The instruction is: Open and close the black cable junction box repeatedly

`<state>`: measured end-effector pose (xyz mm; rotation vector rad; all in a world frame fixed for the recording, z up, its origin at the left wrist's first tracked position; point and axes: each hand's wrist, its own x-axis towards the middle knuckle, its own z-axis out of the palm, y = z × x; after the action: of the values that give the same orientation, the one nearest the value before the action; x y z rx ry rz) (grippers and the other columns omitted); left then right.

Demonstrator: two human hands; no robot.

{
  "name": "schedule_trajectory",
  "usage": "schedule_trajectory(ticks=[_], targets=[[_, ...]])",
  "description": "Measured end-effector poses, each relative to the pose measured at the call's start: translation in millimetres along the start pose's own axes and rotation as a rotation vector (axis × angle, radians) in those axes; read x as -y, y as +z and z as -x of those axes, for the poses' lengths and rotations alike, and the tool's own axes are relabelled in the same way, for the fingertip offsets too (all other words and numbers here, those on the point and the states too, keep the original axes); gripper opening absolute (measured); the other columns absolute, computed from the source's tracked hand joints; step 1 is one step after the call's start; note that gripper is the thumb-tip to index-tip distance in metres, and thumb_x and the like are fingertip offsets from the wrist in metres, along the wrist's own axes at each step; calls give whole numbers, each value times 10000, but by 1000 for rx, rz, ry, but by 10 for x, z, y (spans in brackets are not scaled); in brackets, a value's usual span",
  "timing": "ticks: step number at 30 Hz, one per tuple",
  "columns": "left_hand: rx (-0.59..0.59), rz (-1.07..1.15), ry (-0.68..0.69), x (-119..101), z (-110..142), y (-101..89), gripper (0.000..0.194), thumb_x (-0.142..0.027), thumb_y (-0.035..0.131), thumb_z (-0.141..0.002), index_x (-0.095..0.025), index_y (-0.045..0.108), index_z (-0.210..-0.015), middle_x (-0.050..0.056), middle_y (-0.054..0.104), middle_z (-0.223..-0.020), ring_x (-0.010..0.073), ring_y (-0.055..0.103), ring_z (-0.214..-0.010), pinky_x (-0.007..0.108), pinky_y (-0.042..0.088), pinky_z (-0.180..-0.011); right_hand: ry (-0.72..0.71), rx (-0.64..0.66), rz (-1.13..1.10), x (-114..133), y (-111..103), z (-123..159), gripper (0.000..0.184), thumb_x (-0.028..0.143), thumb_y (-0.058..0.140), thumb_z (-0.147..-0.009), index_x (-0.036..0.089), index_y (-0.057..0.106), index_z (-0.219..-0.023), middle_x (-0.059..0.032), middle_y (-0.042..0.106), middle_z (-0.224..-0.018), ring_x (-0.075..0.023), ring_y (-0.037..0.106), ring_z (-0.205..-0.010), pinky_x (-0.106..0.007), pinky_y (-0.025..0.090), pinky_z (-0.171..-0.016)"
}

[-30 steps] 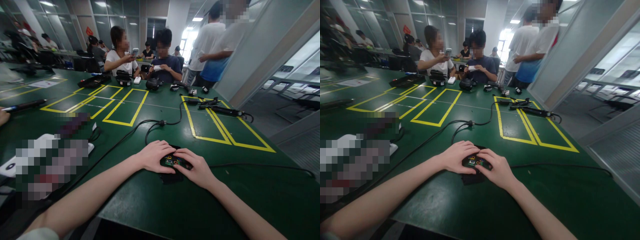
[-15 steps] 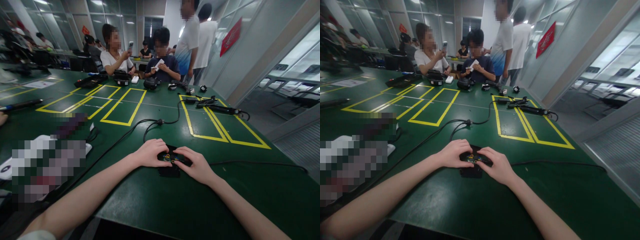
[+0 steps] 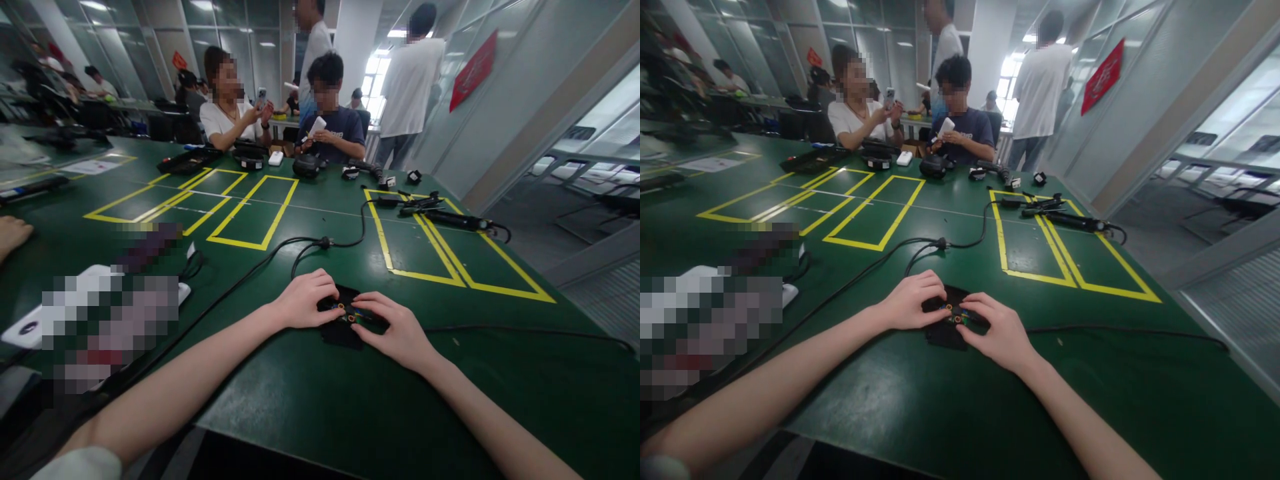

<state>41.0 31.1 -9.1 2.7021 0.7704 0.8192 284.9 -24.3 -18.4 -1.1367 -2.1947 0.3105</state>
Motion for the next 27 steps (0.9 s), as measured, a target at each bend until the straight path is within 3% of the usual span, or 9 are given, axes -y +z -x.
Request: schedule_trajectory(ticks=[6,10,12,15,19,27], targets=[[12,-25,-103,90,20,-21,175,-365,677,-956,-191,666,-945,35,656,-959,178,629,-844,277,485,-722,46,-37,63,-26,52,-8,223,285,655,-891,234,744,-1088,-76,753,-1141,-263,759,-993,-401,645,-880],[105,-39,-83,115,12,-19,175,-327,600,-1020,-191,653,-924,13,645,-862,166,627,-812,258,456,-708,52,-63,50,-76,53,-16,266,324,629,-927,236,720,-1160,-93,720,-1206,-263,739,-1035,-391,628,-889],[111,-73,-71,112,4,-18,220,-316,547,-1049,-190,647,-900,22,652,-863,171,630,-834,260,453,-725,72,-70,40,-94,33,-23,272,353,598,-959,235,704,-1180,-103,700,-1215,-240,737,-944,-362,626,-809],[91,-123,-74,112,-2,-12,259,-302,487,-1070,-189,642,-896,32,663,-881,173,631,-843,263,451,-730,117,-58,30,-101,3,-33,232,367,537,-999,230,688,-1111,-89,711,-1069,-189,680,-725,-324,589,-671],[44,-179,-79,120,3,1,317,-303,475,-1063,-186,615,-802,24,654,-803,167,623,-778,264,415,-670,154,-8,26,-88,-11,-40,198,356,533,-1003,229,669,-934,-42,713,-811,-196,665,-677,-305,531,-607],[-115,-191,-31,31,16,-70,501,-303,400,-1063,-182,518,-591,5,557,-567,125,526,-546,289,286,-541,-61,-72,-34,-16,-143,-24,196,266,542,-1011,207,656,-862,-45,694,-762,-176,655,-661,-288,498,-622]])
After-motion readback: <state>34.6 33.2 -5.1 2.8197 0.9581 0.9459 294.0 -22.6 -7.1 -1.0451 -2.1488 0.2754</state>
